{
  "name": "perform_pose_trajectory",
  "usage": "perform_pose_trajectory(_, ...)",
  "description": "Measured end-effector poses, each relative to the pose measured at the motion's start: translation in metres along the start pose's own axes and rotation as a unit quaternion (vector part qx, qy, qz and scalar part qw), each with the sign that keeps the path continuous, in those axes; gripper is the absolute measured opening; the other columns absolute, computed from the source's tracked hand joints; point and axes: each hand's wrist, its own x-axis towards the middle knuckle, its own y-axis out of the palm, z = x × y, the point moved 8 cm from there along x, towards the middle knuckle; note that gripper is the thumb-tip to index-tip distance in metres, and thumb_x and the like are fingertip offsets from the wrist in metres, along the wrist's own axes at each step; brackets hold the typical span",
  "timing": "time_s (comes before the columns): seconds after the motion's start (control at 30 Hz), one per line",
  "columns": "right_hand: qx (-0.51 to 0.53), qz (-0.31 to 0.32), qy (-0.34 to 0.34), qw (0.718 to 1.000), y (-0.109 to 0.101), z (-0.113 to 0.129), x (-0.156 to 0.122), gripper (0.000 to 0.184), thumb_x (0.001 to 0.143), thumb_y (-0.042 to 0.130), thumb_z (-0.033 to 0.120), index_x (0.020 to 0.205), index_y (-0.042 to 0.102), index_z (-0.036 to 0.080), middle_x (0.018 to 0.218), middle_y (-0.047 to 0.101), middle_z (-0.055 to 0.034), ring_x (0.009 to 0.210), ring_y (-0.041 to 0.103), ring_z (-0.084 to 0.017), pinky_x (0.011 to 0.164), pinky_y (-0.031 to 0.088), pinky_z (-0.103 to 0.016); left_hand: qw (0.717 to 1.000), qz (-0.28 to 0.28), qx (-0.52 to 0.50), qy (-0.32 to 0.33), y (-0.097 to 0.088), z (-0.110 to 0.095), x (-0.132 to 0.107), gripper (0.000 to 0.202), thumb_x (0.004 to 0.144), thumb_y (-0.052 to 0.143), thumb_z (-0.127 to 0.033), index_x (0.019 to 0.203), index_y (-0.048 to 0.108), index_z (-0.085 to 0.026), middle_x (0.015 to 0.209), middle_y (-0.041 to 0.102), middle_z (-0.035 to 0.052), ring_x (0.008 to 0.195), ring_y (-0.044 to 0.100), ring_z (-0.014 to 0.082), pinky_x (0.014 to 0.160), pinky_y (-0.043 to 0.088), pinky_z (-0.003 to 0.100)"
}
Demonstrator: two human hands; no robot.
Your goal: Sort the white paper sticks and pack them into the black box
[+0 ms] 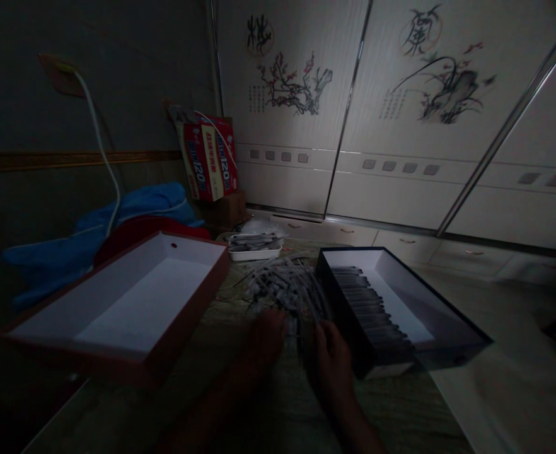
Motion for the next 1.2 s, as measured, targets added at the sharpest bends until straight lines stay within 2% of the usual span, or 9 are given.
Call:
perform_pose_trajectory(0.1, -0.003, 0.007, -0.006, 1.0, 0.002, 0.001, -0.001, 0.034, 0.087, 0.038, 0.04, 0.093, 0.06, 0.016, 0.087, 0.066, -0.008, 0.08, 0.06, -0.019, 0.07, 0.043, -0.026, 0.998, 0.032, 0.048, -0.004, 0.008, -0.003, 0.01, 0.027, 0.076, 0.046, -0.012, 0.098, 0.061, -0.016, 0.102, 0.064, 0.0123, 0.099, 0.055, 0.0237, 0.089, 0.038, 0.035)
perform_pose_trajectory(0.3, -0.023, 0.002, -0.01, 1.0, 0.002, 0.0, -0.002, 0.029, 0.087, 0.039, 0.038, 0.088, 0.057, 0.016, 0.079, 0.065, -0.006, 0.073, 0.06, -0.018, 0.064, 0.043, -0.025, 0.999, 0.021, 0.027, -0.016, 0.006, -0.003, 0.017, 0.034, 0.068, 0.052, -0.007, 0.1, 0.057, -0.016, 0.104, 0.061, 0.0121, 0.103, 0.054, 0.0231, 0.089, 0.038, 0.034)
perform_pose_trajectory(0.43, -0.037, 0.006, -0.024, 0.999, 0.002, 0.007, -0.005, 0.024, 0.086, 0.04, 0.036, 0.088, 0.056, 0.017, 0.077, 0.065, -0.0044, 0.069, 0.061, -0.017, 0.061, 0.044, -0.024, 0.999, -0.01, -0.021, -0.028, -0.002, 0.005, 0.019, 0.028, 0.066, 0.051, -0.007, 0.091, 0.057, -0.017, 0.092, 0.064, 0.0069, 0.088, 0.058, 0.0184, 0.079, 0.043, 0.029)
perform_pose_trajectory(0.5, -0.051, 0.019, -0.04, 0.998, 0.004, 0.013, -0.007, 0.024, 0.086, 0.04, 0.035, 0.09, 0.056, 0.017, 0.079, 0.066, -0.0045, 0.071, 0.062, -0.017, 0.061, 0.045, -0.024, 0.991, -0.045, -0.108, -0.057, -0.013, 0.017, 0.017, 0.021, 0.069, 0.051, -0.013, 0.088, 0.058, -0.017, 0.085, 0.065, 0.0055, 0.079, 0.06, 0.0172, 0.071, 0.045, 0.027)
perform_pose_trajectory(0.6, -0.056, 0.053, -0.079, 0.994, 0.011, 0.024, -0.013, 0.025, 0.086, 0.04, 0.033, 0.095, 0.057, 0.017, 0.085, 0.067, -0.0059, 0.076, 0.063, -0.018, 0.065, 0.046, -0.023, 0.928, -0.099, -0.333, -0.133, -0.029, 0.043, 0.005, 0.02, 0.067, 0.057, -0.03, 0.08, 0.063, -0.016, 0.08, 0.068, 0.0053, 0.073, 0.062, 0.0187, 0.066, 0.046, 0.028)
perform_pose_trajectory(0.67, -0.061, 0.076, -0.104, 0.99, 0.016, 0.03, -0.018, 0.027, 0.086, 0.038, 0.031, 0.098, 0.057, 0.016, 0.086, 0.068, -0.0063, 0.075, 0.064, -0.017, 0.064, 0.046, -0.022, 0.882, -0.121, -0.418, -0.18, -0.034, 0.059, -0.009, 0.026, 0.064, 0.061, -0.037, 0.078, 0.064, -0.015, 0.073, 0.067, 0.0034, 0.068, 0.06, 0.0188, 0.062, 0.045, 0.028)
perform_pose_trajectory(0.77, -0.063, 0.116, -0.125, 0.983, 0.026, 0.038, -0.027, 0.028, 0.087, 0.038, 0.032, 0.099, 0.059, 0.017, 0.08, 0.068, -0.005, 0.066, 0.064, -0.016, 0.058, 0.045, -0.021, 0.833, -0.163, -0.481, -0.219, -0.038, 0.075, -0.028, 0.028, 0.063, 0.062, -0.04, 0.078, 0.063, -0.016, 0.069, 0.064, 0.0001, 0.064, 0.058, 0.0164, 0.061, 0.045, 0.027)
perform_pose_trajectory(0.87, -0.058, 0.166, -0.133, 0.975, 0.037, 0.044, -0.035, 0.027, 0.089, 0.038, 0.032, 0.096, 0.06, 0.018, 0.071, 0.067, -0.0027, 0.059, 0.063, -0.014, 0.054, 0.042, -0.02, 0.811, -0.182, -0.507, -0.227, -0.037, 0.08, -0.036, 0.028, 0.063, 0.063, -0.042, 0.076, 0.061, -0.016, 0.068, 0.062, -0.0009, 0.064, 0.057, 0.0153, 0.06, 0.045, 0.026)
perform_pose_trajectory(1.2, -0.077, 0.2, -0.128, 0.968, 0.044, 0.046, -0.038, 0.028, 0.089, 0.039, 0.033, 0.094, 0.061, 0.018, 0.066, 0.065, -0.0023, 0.054, 0.06, -0.013, 0.05, 0.036, -0.018, 0.83, -0.166, -0.499, -0.186, -0.028, 0.074, -0.033, 0.024, 0.07, 0.06, -0.04, 0.074, 0.059, -0.016, 0.066, 0.059, -0.0011, 0.062, 0.052, 0.0134, 0.059, 0.042, 0.024)
